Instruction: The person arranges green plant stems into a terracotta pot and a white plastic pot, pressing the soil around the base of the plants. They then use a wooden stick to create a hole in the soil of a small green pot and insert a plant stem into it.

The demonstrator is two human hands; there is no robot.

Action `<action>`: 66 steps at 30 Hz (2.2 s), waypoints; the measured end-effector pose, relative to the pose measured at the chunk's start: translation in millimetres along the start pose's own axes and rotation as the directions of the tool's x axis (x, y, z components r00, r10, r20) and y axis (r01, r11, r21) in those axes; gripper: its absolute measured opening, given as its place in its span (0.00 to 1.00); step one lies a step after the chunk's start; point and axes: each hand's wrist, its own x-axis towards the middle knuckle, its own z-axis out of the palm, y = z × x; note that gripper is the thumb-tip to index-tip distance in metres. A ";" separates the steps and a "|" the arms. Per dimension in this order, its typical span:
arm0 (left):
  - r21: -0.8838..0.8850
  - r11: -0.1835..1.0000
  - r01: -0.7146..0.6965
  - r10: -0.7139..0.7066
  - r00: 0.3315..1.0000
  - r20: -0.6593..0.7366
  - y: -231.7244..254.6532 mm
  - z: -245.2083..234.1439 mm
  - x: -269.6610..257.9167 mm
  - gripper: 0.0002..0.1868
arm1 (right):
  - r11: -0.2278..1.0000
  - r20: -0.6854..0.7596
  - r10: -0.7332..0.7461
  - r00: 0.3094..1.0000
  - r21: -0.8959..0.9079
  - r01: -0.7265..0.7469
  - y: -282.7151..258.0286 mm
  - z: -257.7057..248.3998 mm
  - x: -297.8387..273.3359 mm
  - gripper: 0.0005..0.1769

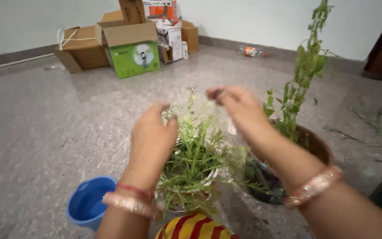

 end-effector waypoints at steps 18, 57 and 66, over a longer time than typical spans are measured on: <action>0.261 0.369 -0.892 0.292 0.378 0.879 68.8 104.2 -69.9 0.20 | 0.989 -0.112 0.149 0.982 0.008 -0.149 -29.5 -52.0 -25.5 0.14; 0.483 0.869 -0.107 -0.157 0.867 0.474 37.1 -29.9 42.7 0.14 | 0.778 0.437 0.352 0.828 -0.628 0.001 360.6 61.4 29.9 0.19; 0.343 0.938 -0.058 -0.280 0.458 0.844 -57.9 20.3 29.6 0.11 | 0.691 0.325 0.616 0.717 -0.660 -0.295 243.9 56.6 15.4 0.26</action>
